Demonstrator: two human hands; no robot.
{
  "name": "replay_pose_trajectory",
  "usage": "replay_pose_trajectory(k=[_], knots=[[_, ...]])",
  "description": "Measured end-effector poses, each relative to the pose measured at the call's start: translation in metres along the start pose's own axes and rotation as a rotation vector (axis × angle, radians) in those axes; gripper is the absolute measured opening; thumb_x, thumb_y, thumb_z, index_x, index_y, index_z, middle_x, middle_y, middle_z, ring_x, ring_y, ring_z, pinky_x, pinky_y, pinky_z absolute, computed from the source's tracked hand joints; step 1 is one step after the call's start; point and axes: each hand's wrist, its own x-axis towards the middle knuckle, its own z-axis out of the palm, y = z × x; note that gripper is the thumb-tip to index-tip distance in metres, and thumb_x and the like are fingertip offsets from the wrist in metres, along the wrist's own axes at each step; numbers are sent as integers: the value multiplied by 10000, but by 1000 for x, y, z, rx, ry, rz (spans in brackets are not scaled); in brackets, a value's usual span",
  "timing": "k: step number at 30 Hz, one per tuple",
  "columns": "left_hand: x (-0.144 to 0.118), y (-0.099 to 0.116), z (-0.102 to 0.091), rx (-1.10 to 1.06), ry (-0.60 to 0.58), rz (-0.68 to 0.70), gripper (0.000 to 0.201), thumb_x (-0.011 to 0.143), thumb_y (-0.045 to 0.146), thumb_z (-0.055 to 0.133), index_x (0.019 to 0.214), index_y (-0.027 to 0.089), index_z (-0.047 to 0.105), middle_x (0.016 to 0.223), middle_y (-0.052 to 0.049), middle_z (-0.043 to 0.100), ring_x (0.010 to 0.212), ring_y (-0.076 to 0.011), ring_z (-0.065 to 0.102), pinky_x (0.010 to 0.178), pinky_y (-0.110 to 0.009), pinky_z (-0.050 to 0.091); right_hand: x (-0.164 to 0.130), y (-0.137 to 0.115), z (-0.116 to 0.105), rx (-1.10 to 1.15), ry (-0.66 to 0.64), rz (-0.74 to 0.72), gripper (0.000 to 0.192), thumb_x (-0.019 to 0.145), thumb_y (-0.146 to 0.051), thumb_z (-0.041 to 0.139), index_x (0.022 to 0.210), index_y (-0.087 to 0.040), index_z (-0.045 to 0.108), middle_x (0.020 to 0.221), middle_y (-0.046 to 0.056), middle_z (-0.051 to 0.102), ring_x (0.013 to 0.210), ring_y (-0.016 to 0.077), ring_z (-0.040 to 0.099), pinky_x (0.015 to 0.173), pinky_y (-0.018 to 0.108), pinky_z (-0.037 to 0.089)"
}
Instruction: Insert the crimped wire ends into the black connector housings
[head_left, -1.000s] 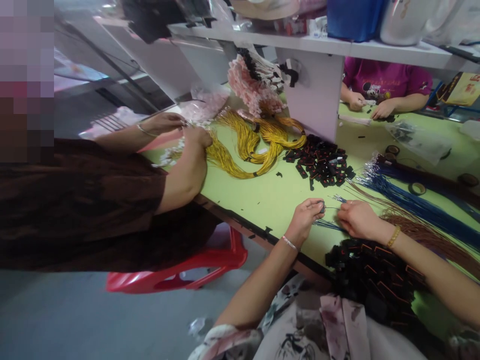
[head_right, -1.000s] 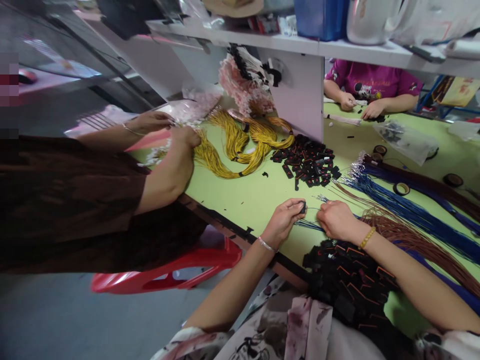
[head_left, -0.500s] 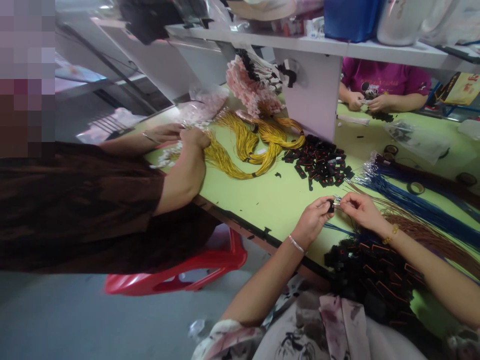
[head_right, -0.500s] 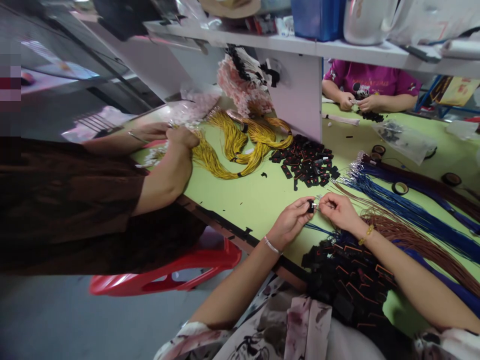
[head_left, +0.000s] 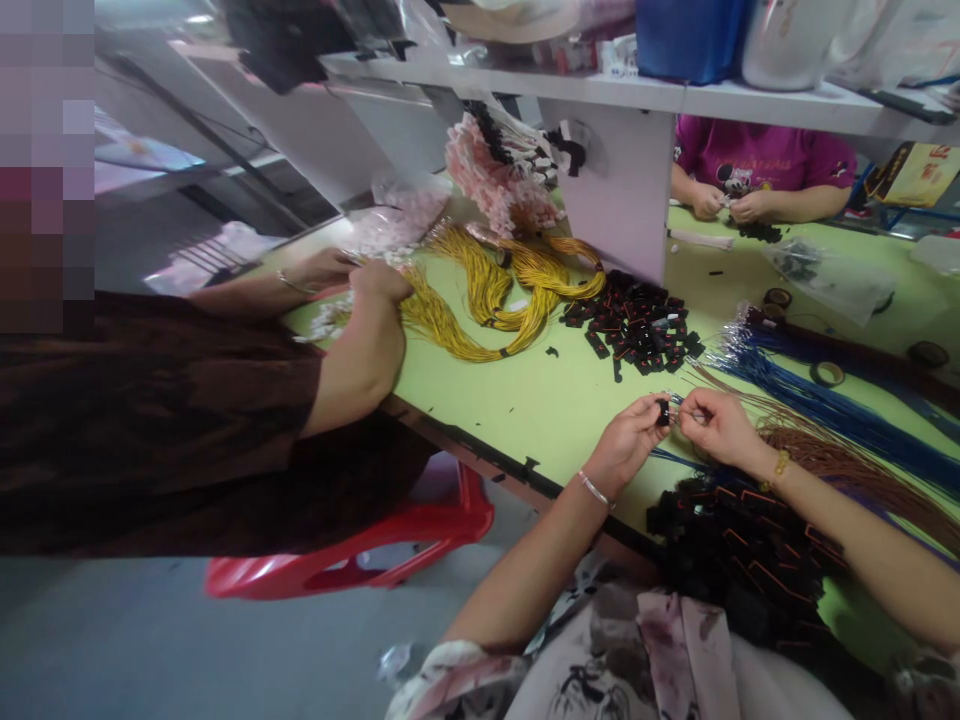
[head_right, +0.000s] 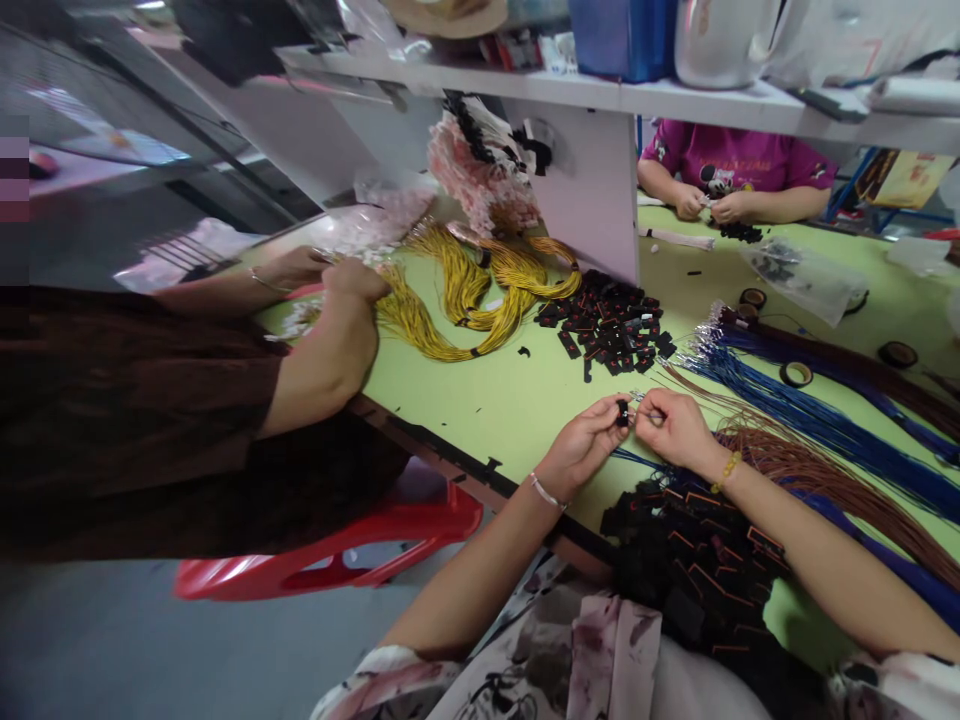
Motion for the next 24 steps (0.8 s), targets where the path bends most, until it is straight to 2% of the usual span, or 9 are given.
replay_pose_trajectory(k=[8, 13, 18, 24], knots=[[0, -1, -1, 12, 6, 21, 194, 729, 144, 703, 916, 110, 667, 808, -33, 613, 724, -83, 565, 688, -193, 462, 0, -3, 0, -73, 20, -19, 85, 723, -183, 548, 639, -176, 554, 595, -22, 538, 545, 95, 434, 538, 219, 303], [-1, -7, 3, 50, 56, 48, 228, 665, 148, 753, 873, 108, 668, 836, -29, 610, 720, -77, 563, 680, -191, 455, -1, -4, 2, -97, 29, -71, 106, 721, -167, 535, 616, -181, 522, 581, -19, 515, 547, 101, 429, 547, 224, 306], [-1, -11, 7, 115, 102, 70, 241, 626, 188, 782, 818, 112, 659, 835, -38, 623, 725, -94, 564, 678, -213, 454, -1, -3, 0, -124, -29, -109, 134, 768, -178, 499, 636, -179, 519, 616, 2, 520, 566, 112, 440, 550, 229, 308], [-1, -11, 7, 160, 147, 72, 287, 581, 221, 805, 800, 111, 655, 794, -31, 619, 693, -93, 559, 658, -221, 449, -3, -6, 1, -186, -97, -37, 143, 767, -185, 496, 626, -177, 516, 574, -4, 512, 524, 109, 413, 529, 232, 281]])
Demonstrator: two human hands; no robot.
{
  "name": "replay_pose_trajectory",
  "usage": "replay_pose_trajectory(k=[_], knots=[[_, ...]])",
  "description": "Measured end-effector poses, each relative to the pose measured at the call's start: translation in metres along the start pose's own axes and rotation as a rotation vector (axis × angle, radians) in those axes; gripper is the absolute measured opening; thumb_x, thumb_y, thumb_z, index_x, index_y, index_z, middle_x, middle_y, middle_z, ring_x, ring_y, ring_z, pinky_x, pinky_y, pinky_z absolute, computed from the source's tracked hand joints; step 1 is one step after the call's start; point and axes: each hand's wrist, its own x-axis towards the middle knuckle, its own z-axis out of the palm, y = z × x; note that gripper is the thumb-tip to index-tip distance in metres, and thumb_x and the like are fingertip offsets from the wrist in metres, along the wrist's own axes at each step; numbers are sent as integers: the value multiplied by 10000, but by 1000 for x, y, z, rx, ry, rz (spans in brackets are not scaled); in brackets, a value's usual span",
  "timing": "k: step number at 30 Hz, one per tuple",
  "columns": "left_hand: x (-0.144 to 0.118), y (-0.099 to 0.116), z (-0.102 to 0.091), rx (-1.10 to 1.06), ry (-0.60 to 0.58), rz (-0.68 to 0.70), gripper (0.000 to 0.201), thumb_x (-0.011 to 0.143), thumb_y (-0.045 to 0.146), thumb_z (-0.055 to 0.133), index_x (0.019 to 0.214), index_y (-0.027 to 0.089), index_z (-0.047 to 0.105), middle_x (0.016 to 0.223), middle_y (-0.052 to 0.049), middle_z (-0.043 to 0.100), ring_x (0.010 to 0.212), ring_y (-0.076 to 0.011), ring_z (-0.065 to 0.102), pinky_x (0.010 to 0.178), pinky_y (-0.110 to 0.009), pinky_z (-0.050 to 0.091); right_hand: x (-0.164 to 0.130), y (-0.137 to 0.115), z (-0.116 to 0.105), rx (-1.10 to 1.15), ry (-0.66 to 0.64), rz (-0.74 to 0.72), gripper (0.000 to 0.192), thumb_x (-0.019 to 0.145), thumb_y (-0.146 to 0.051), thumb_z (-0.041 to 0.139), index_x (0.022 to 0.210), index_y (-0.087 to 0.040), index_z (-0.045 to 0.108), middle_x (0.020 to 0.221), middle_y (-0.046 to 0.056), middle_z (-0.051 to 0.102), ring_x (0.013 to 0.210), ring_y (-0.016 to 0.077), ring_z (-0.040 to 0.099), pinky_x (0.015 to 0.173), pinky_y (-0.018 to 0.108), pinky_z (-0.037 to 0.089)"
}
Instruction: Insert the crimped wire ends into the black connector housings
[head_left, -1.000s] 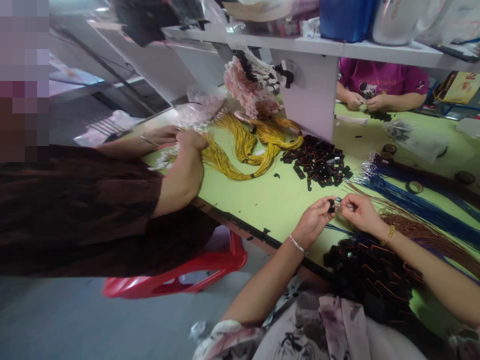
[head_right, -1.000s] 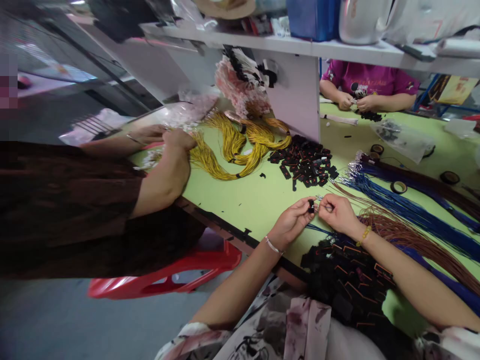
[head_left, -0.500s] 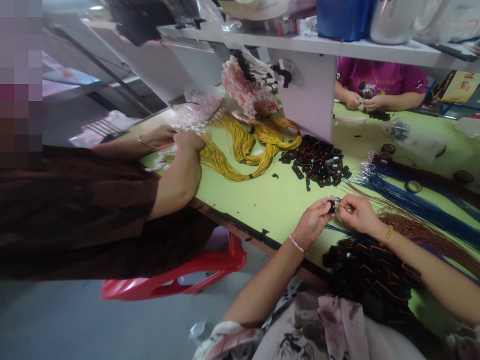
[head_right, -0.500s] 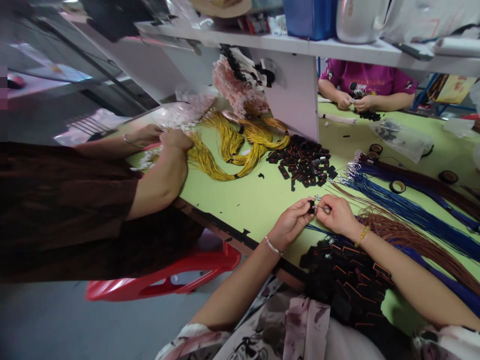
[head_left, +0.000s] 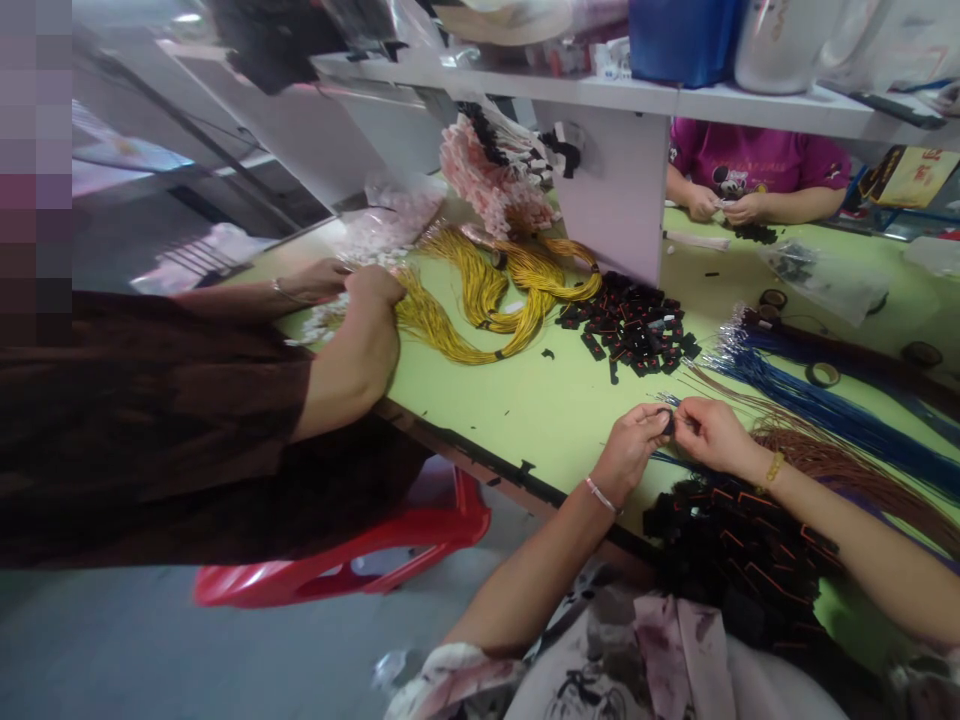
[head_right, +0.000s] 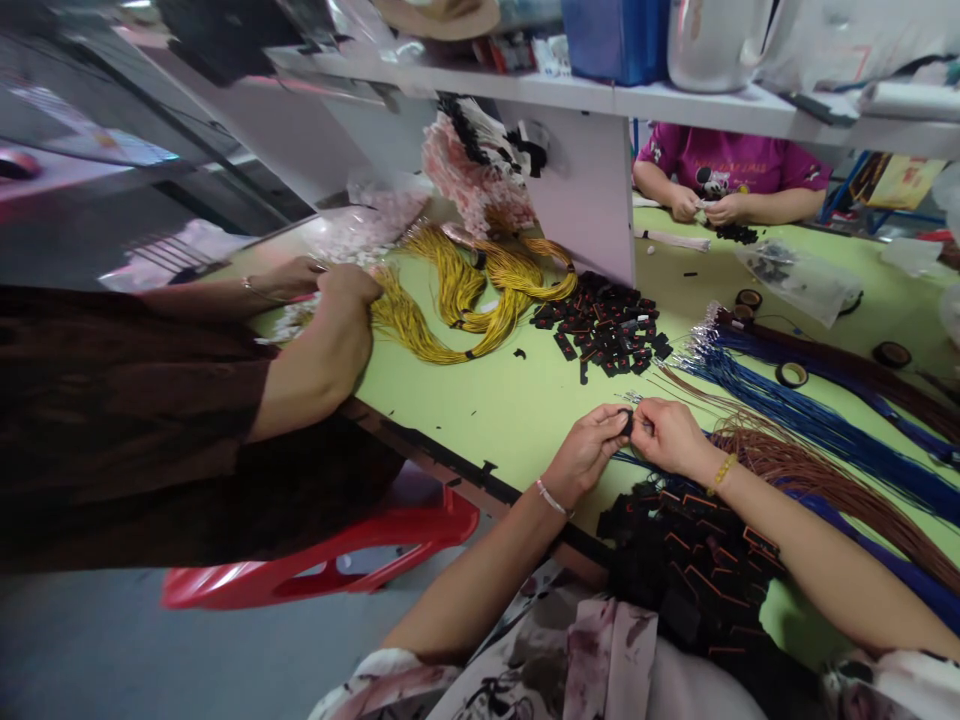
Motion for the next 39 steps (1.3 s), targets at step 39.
replay_pose_trajectory(k=[39], knots=[[8, -4, 1, -133, -124, -76, 214, 723, 168, 695, 921, 125, 628, 846, -46, 593, 750, -101, 548, 714, -229, 455, -1, 11, -4, 108, 94, 201, 107, 709, -228, 539, 616, -175, 543, 523, -35, 512, 466, 83, 399, 474, 208, 295]])
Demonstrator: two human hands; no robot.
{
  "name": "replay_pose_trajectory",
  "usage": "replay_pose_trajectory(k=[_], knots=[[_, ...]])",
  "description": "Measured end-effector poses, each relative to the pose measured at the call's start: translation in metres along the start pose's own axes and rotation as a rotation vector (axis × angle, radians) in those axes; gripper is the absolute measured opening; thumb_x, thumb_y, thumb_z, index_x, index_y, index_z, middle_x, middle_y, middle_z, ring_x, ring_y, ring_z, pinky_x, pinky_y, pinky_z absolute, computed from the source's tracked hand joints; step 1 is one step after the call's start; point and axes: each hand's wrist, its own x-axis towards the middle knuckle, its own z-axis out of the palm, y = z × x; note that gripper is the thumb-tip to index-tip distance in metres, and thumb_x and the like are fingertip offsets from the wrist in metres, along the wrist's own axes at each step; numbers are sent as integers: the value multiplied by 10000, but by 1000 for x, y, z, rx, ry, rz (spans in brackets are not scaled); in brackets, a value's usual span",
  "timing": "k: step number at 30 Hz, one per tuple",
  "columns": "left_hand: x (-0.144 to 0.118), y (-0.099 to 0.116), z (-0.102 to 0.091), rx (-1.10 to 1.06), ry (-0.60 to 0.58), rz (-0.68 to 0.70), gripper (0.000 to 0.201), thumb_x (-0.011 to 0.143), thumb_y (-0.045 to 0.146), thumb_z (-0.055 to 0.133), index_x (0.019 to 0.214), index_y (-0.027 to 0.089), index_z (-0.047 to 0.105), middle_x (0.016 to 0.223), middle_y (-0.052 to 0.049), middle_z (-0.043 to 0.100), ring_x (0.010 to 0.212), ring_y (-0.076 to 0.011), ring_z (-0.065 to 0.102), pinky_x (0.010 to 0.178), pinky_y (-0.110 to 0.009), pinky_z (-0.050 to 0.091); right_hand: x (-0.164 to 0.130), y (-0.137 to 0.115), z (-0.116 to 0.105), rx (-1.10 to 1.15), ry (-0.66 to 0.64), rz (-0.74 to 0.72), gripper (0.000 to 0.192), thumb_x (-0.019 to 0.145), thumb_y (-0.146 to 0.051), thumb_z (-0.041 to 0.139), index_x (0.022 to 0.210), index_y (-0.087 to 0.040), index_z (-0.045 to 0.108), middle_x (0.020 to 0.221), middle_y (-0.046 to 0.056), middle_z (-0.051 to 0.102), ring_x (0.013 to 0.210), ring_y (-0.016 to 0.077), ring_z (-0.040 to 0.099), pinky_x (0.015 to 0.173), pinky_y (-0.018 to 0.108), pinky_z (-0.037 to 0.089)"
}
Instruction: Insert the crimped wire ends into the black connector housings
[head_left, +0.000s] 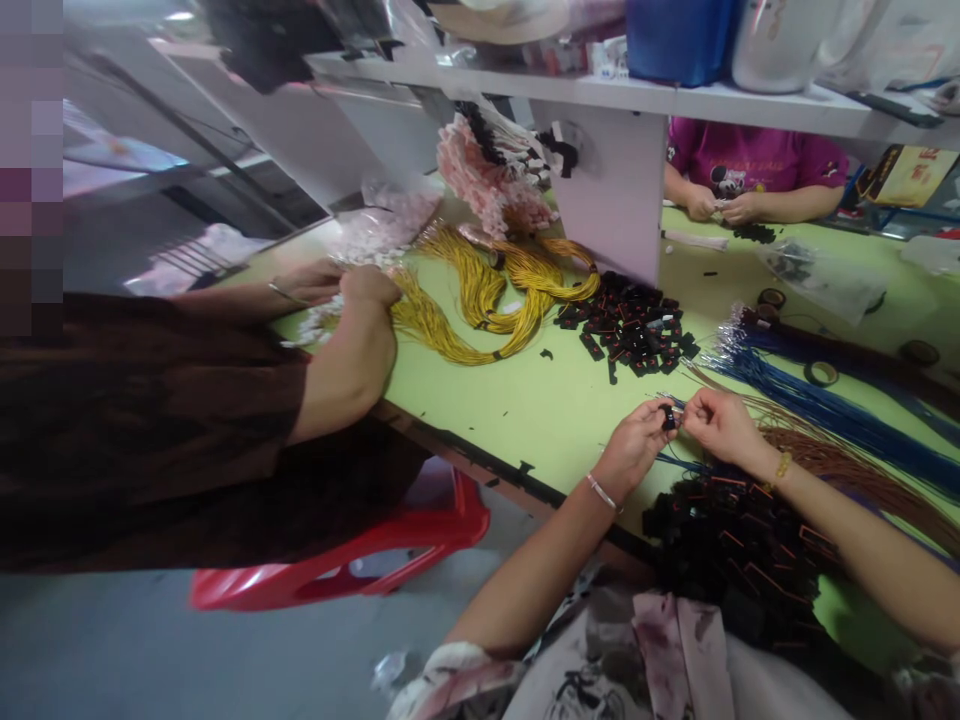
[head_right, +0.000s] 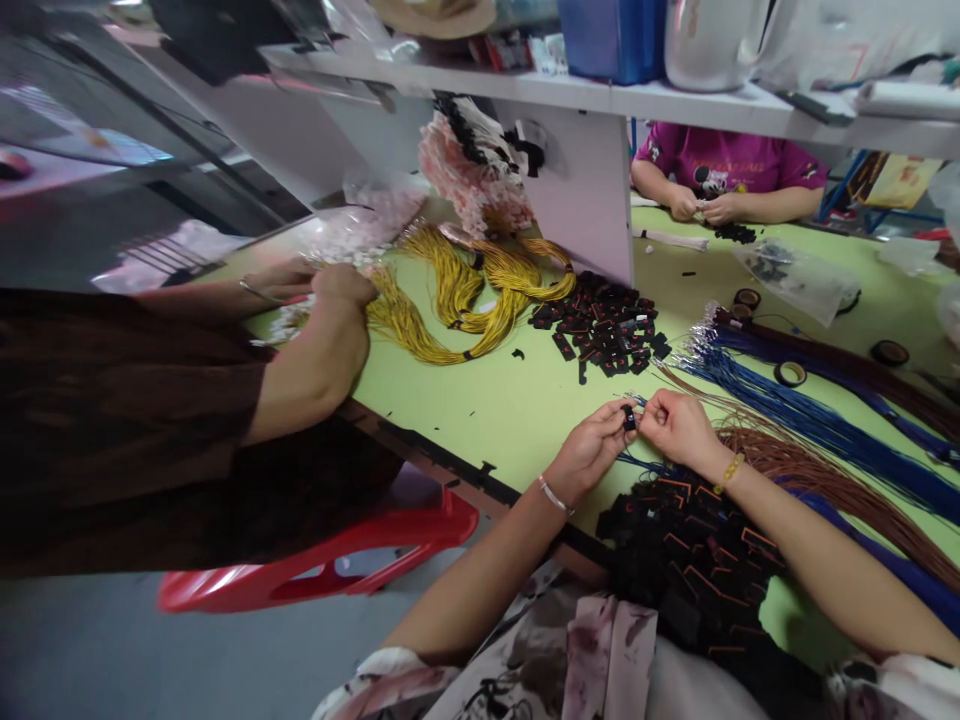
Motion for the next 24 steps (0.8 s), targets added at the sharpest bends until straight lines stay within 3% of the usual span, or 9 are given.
replay_pose_trajectory(k=[10, 16, 20, 24], knots=[[-3, 0, -1, 55, -5, 40, 223, 701, 189, 728, 901, 121, 655, 804, -36, 597, 721, -95, 559, 708, -230, 463, -1, -2, 0, -36, -15, -45, 106, 702, -220, 542, 605, -180, 527, 525, -29, 517, 474, 89, 416, 493, 210, 303], [-7, -3, 2, 205, 73, 69, 273, 639, 244, 773, 862, 128, 667, 780, -25, 611, 673, -86, 541, 651, -218, 442, -1, -4, 2, -76, -17, -63, 113, 712, -207, 537, 604, -183, 515, 525, -28, 491, 478, 93, 395, 492, 219, 283], [-7, -3, 3, 172, 88, 58, 267, 613, 249, 783, 818, 121, 671, 800, -30, 615, 674, -85, 537, 638, -217, 433, -1, -4, -1, -53, -80, -139, 117, 752, -205, 513, 639, -178, 524, 590, -12, 523, 532, 101, 427, 516, 218, 306], [-8, 1, 5, 157, 77, 57, 276, 609, 262, 786, 815, 113, 677, 781, -32, 609, 665, -84, 525, 622, -218, 418, -1, -2, -4, 26, -100, -104, 122, 762, -228, 519, 652, -176, 529, 574, -25, 508, 524, 97, 422, 515, 214, 321]])
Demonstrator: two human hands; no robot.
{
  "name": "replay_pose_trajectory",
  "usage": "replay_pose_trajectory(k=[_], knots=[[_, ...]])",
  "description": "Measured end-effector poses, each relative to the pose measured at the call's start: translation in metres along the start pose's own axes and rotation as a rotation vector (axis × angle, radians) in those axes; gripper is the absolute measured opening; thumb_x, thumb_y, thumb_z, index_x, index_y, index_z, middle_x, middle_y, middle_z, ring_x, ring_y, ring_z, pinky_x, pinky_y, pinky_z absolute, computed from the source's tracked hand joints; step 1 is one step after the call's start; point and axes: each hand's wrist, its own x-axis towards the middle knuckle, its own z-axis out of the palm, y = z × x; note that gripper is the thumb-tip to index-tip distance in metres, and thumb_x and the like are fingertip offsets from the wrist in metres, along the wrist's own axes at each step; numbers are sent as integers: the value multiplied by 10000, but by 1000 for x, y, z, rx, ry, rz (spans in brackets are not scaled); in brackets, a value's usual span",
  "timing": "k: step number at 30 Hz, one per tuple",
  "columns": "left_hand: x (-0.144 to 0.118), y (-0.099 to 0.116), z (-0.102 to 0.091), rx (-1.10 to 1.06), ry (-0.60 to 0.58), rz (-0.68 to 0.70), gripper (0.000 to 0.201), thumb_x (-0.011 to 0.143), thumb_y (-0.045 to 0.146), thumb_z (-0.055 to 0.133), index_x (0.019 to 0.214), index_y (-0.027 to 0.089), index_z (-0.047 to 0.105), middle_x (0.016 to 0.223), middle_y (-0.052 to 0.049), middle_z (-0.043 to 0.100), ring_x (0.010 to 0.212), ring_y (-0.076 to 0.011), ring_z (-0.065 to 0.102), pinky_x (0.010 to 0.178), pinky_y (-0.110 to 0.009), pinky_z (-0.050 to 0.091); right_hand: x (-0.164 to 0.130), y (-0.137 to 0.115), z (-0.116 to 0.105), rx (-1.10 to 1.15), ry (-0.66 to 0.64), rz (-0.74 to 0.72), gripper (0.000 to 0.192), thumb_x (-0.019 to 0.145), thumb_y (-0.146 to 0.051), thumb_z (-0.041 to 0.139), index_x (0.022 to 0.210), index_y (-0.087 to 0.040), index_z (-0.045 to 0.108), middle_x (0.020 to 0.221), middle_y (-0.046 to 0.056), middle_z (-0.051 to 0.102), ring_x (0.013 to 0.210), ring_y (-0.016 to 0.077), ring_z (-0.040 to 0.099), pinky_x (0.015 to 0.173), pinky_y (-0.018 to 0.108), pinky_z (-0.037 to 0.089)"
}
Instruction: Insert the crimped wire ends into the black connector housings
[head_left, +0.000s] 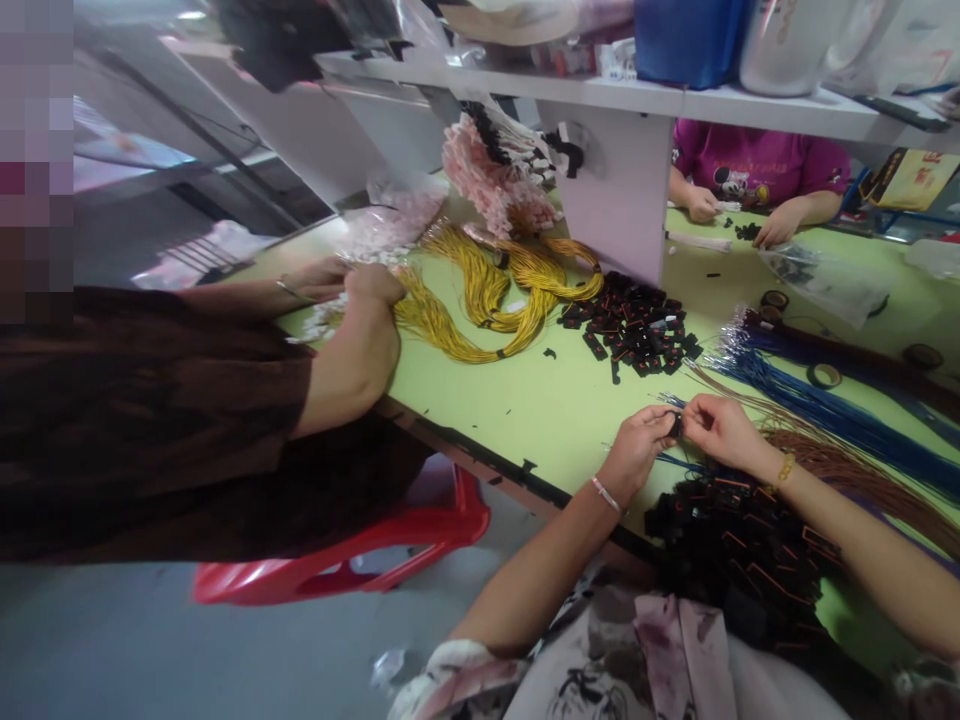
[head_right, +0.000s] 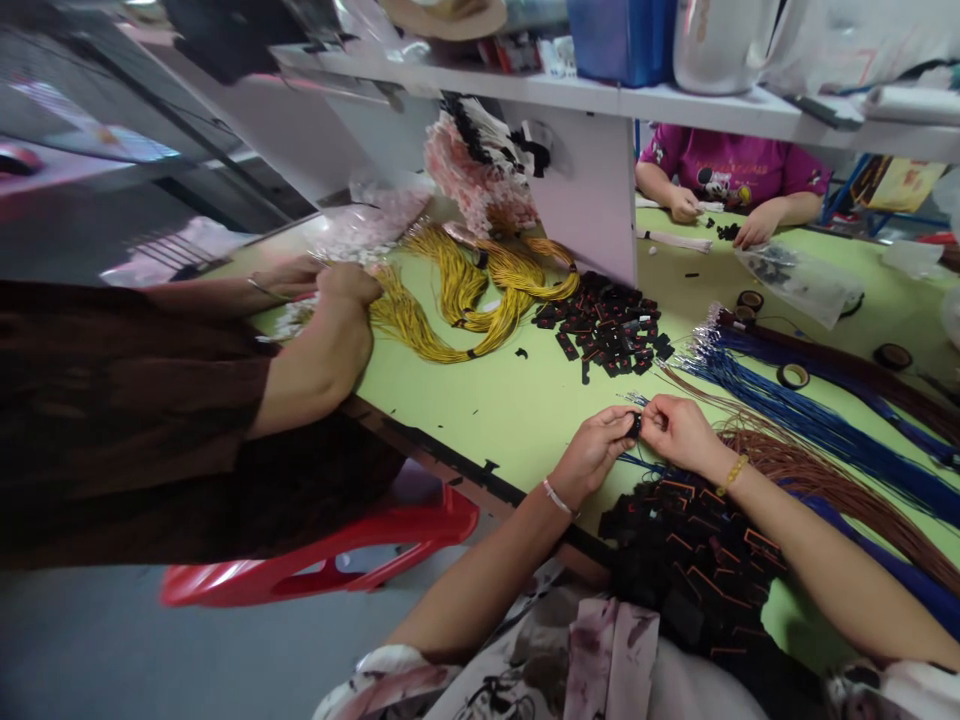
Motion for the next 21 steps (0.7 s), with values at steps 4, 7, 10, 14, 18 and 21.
replay_pose_trajectory(k=[4, 7, 10, 14, 18, 21], knots=[[0, -2, 0, 27, 20, 10, 290, 590, 281, 793, 802, 118, 680, 769, -33, 613, 663, -91, 522, 612, -223, 407, 0, 3, 4, 38, -16, 37, 123, 742, -230, 531, 632, -178, 515, 544, -39, 479, 499, 87, 392, 490, 206, 305], [3, -7, -1, 69, 45, 28, 291, 585, 290, 792, 789, 120, 673, 745, -30, 613, 630, -89, 509, 603, -231, 399, -2, 3, 8, 28, -6, 59, 115, 708, -200, 529, 601, -182, 491, 525, -45, 452, 484, 81, 359, 468, 203, 276], [0, -9, 1, 156, 67, 86, 258, 633, 298, 757, 801, 125, 666, 720, -32, 611, 607, -97, 500, 602, -244, 402, 0, 3, 3, 63, -40, 66, 116, 718, -216, 532, 611, -177, 505, 540, -42, 463, 498, 83, 368, 474, 203, 278], [-29, -4, 21, 395, 44, 388, 213, 763, 288, 653, 945, 183, 688, 884, -72, 644, 779, -170, 563, 746, -301, 447, 13, 4, -17, 261, -193, 177, 238, 808, -366, 498, 686, -170, 554, 535, -46, 476, 471, 84, 374, 462, 206, 291], [-68, -7, 57, 707, -345, 595, 276, 846, 267, 549, 1077, 211, 691, 1049, -124, 646, 997, -246, 560, 936, -376, 401, 27, 0, -11, 230, -413, 114, 199, 771, -339, 560, 684, -161, 582, 592, -27, 549, 528, 91, 451, 516, 207, 353], [-83, -16, 73, 826, -638, 623, 325, 838, 283, 569, 1131, 187, 671, 1033, -148, 667, 987, -272, 585, 944, -408, 405, 27, -6, 13, -60, -471, 11, 100, 737, -240, 603, 668, -169, 603, 603, -16, 581, 542, 96, 464, 538, 216, 354]])
